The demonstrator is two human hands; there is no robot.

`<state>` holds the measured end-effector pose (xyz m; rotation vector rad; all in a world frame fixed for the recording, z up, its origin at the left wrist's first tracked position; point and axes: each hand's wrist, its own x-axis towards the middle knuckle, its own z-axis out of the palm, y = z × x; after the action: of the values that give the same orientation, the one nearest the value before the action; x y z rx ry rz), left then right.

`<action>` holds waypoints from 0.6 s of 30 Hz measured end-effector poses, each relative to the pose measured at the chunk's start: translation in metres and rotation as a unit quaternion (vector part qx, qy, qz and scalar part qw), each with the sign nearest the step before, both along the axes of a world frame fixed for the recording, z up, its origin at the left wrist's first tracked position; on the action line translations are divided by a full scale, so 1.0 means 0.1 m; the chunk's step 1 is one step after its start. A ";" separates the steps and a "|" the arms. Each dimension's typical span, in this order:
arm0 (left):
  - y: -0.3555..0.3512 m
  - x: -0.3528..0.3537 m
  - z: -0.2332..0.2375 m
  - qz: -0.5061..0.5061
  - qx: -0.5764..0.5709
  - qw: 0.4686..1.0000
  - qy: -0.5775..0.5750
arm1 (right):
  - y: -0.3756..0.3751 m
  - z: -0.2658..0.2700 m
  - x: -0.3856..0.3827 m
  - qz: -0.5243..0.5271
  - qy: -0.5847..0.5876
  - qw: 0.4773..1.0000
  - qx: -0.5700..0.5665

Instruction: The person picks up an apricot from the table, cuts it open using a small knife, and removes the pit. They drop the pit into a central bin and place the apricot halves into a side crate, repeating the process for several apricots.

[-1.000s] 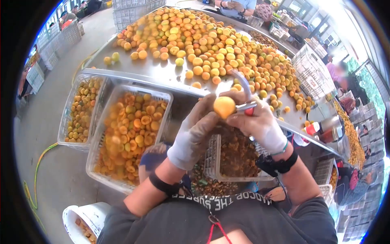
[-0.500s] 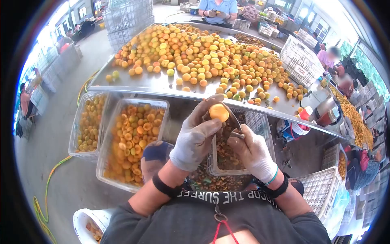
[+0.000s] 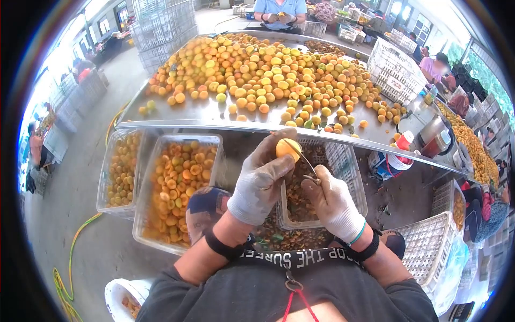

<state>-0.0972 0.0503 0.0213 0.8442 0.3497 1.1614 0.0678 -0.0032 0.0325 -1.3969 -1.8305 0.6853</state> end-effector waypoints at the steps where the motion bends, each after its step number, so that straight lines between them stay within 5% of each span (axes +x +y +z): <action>1: -0.02 0.02 -0.01 0.026 -0.001 1.000 0.003 | -0.02 0.00 -0.01 -0.002 0.001 1.000 -0.001; 11: -0.11 0.13 0.08 0.083 0.011 0.996 0.009 | 0.00 -0.11 -0.17 -0.033 0.021 0.999 0.014; 14: -0.03 0.17 -0.07 -0.009 0.027 0.998 -0.056 | 0.06 -0.18 -0.24 -0.070 -0.010 0.996 0.047; 18: -0.06 0.20 -0.07 -0.009 -0.110 0.987 -0.114 | 0.08 -0.11 -0.28 -0.083 -0.020 0.995 0.052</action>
<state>-0.0775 0.0443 0.0143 0.5146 0.2753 1.1655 0.0395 0.0045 0.0211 -1.4823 -1.7310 0.4732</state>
